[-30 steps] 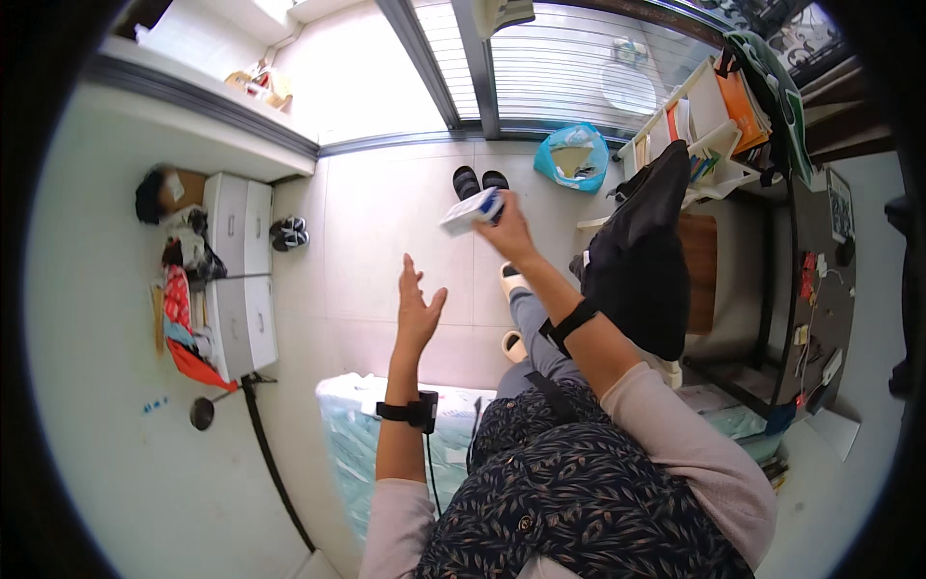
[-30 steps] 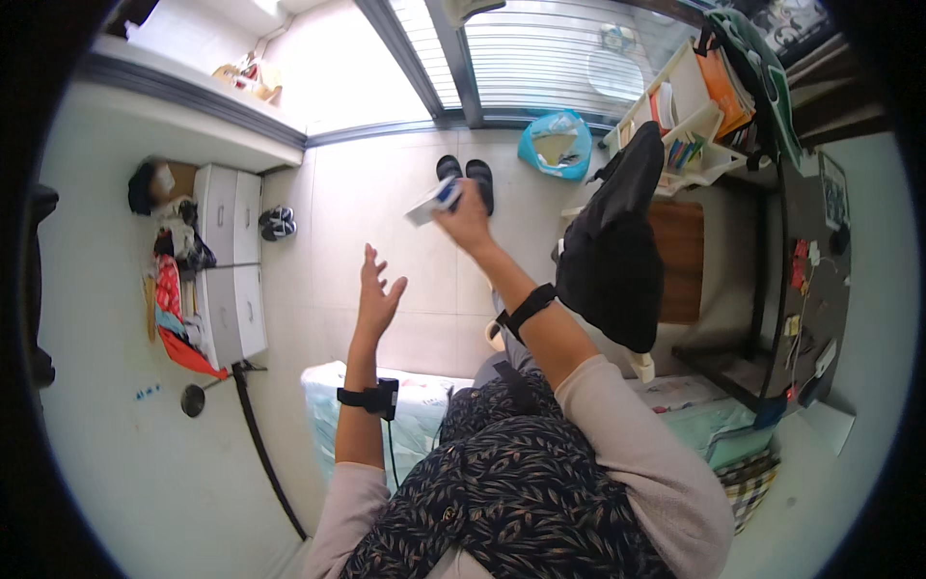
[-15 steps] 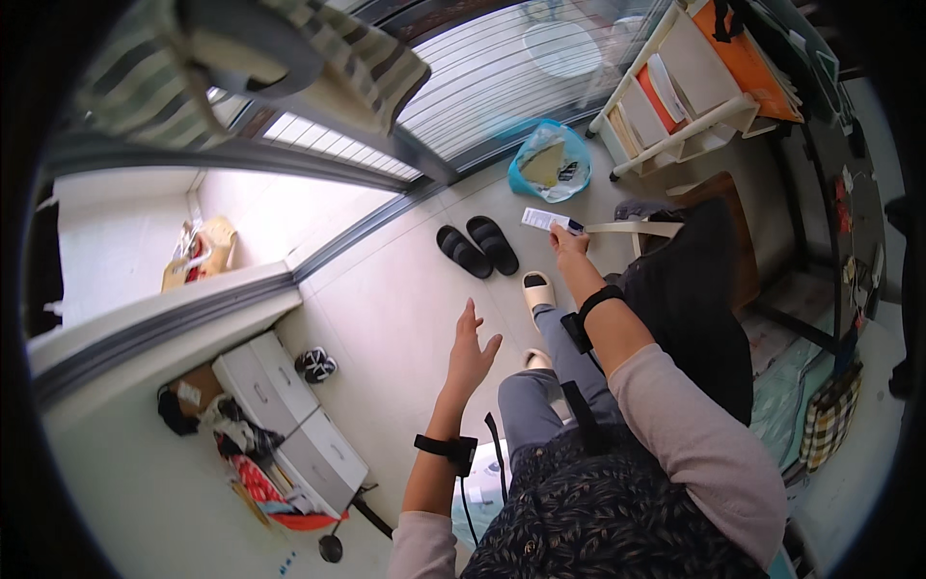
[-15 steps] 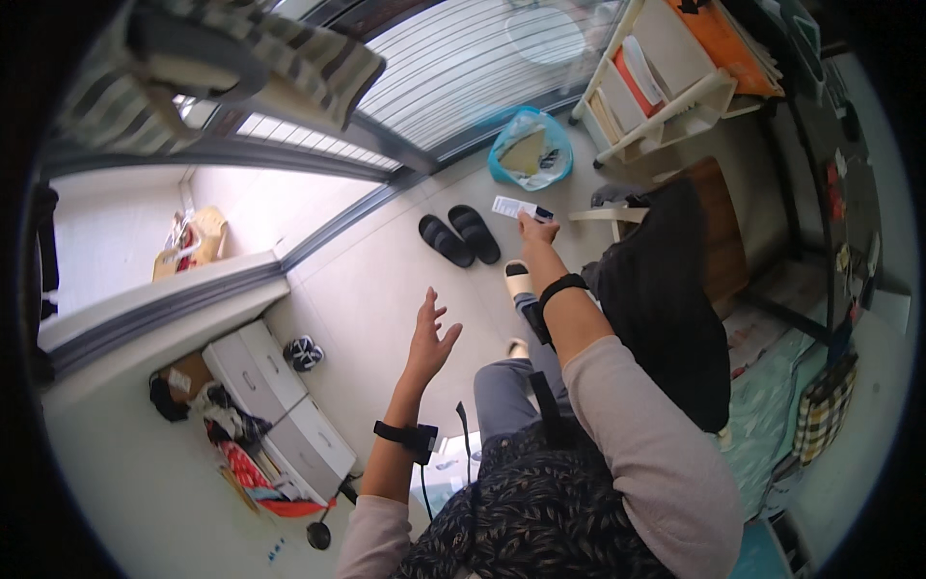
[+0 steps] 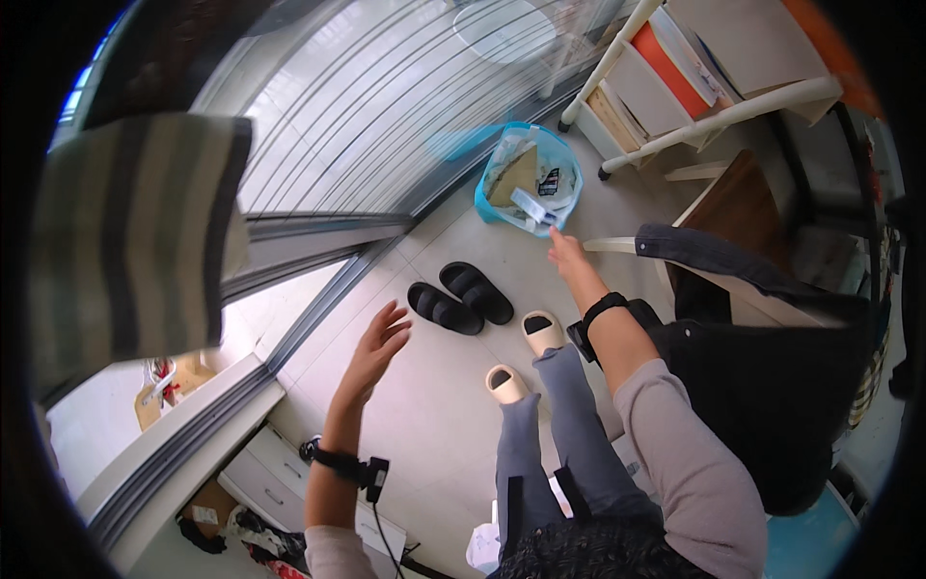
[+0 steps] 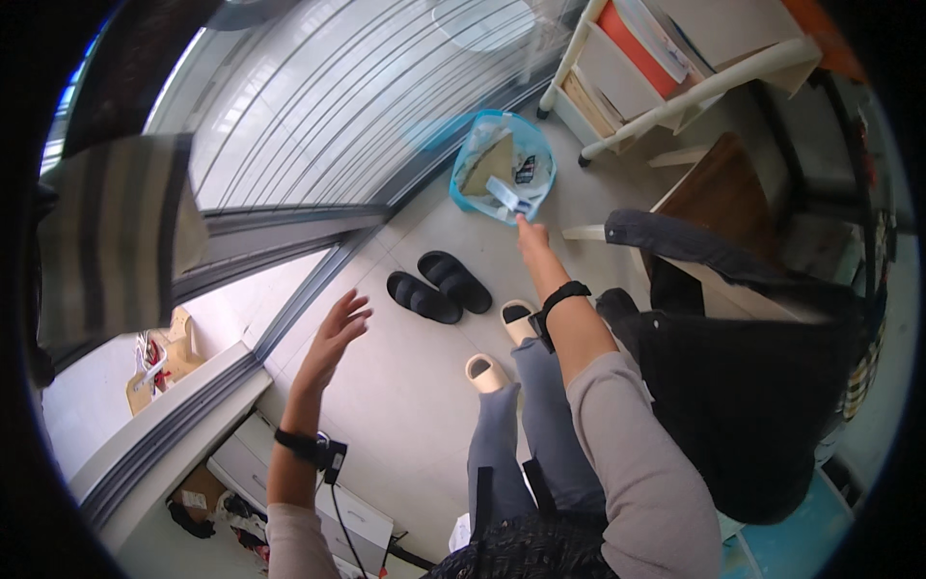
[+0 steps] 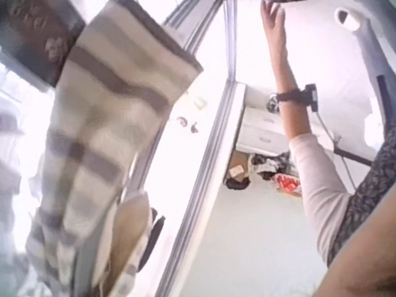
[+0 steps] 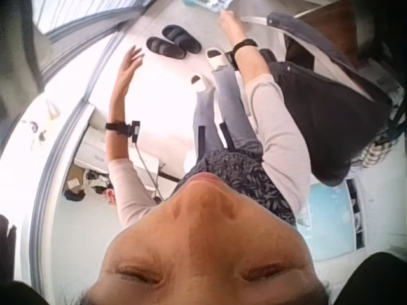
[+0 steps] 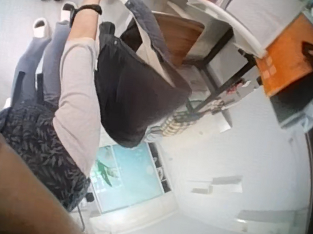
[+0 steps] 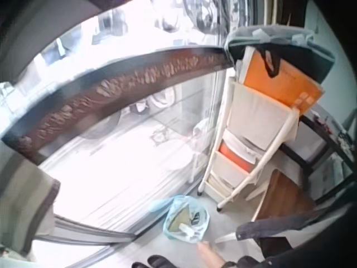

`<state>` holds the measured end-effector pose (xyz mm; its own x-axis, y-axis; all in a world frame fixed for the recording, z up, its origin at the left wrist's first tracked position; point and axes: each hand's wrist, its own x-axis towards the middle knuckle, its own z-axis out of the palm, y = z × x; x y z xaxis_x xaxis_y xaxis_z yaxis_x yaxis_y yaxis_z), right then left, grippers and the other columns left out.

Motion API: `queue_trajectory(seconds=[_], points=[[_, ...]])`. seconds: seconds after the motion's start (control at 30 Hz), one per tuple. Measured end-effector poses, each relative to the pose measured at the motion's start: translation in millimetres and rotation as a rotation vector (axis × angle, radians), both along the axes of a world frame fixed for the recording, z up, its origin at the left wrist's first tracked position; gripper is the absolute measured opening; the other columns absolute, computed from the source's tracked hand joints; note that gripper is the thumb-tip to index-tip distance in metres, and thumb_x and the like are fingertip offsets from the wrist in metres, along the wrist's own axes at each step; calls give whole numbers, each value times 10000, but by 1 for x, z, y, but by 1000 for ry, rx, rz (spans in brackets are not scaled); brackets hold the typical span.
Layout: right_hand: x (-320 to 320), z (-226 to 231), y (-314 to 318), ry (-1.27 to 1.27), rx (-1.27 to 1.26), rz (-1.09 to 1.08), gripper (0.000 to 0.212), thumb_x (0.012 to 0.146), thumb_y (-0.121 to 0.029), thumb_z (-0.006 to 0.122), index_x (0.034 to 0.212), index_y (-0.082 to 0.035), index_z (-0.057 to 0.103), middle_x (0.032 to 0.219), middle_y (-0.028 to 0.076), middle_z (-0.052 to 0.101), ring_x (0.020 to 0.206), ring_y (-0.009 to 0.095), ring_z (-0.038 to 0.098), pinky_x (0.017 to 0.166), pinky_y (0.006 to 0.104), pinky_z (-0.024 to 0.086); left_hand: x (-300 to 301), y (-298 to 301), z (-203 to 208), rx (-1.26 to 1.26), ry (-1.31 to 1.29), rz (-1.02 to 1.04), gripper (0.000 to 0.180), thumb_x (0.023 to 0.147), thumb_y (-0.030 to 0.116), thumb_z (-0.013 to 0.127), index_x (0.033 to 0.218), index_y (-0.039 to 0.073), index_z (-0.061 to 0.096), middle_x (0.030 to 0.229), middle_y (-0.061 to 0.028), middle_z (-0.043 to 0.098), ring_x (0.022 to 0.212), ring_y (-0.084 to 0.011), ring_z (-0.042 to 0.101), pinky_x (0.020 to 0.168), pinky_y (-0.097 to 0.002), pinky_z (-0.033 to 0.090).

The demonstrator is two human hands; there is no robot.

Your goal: The person clears a cluttered desk by discarding wrappers and debris into a bin, then wipes the surface with a blue cloth. They handle eyeglasses, a power bank, a charging cable, a phone, and a printed sheet, placing items aside or into a case while cleaning.

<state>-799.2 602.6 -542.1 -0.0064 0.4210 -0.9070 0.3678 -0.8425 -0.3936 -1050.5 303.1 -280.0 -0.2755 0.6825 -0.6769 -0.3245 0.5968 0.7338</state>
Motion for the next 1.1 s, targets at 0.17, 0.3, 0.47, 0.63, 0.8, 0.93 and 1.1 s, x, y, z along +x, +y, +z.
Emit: queue_trajectory(seconds=[0.17,0.3,0.47,0.63,0.8,0.93,1.1], points=[[-3,-92,-2,104,-66,-197,622,954,-453,627,1362,-15,458,1276,206,533,1051,345,600,863,465,550,-58,-13,-21,-239,30,-59,657,973,223,641,1523,43,331,1460,-155,477,1309,-249,507,1078,-355,415],[-11,-135,4,23,-100,-326,461,966,-404,609,1181,1,559,980,200,658,774,324,683,669,481,588,-59,-13,-49,-128,143,-25,652,978,302,620,1516,53,349,1468,-153,479,1324,-263,497,1068,-385,420],[-23,-115,6,-64,176,59,255,964,-143,428,940,19,622,697,90,670,510,161,600,482,298,521,0,-2,-78,-121,36,21,592,995,239,598,1497,31,363,1443,-142,500,1295,-248,521,1057,-366,421],[-21,-37,-15,82,364,336,305,983,-180,446,851,30,623,681,112,680,499,183,618,495,341,522,41,22,-67,-74,5,18,565,972,161,636,1475,44,407,1421,-122,521,1263,-214,539,1034,-348,445],[23,80,-90,20,508,603,323,975,-233,477,813,-17,654,650,118,668,568,243,661,603,400,532,62,43,-4,53,263,-84,540,966,162,642,1456,60,440,1411,-114,525,1281,-236,530,1015,-361,470],[79,205,-154,123,445,724,247,986,-192,485,1012,-14,654,698,130,666,618,258,662,627,397,525,81,47,70,171,611,-276,466,938,133,664,1375,61,521,1380,-137,542,1264,-278,546,1025,-381,467],[135,363,-220,378,425,740,241,997,-117,486,1124,2,652,776,130,679,664,189,657,645,334,524,93,34,124,327,943,-341,351,908,117,645,1247,37,611,1323,-159,584,1212,-369,553,1024,-420,453]])
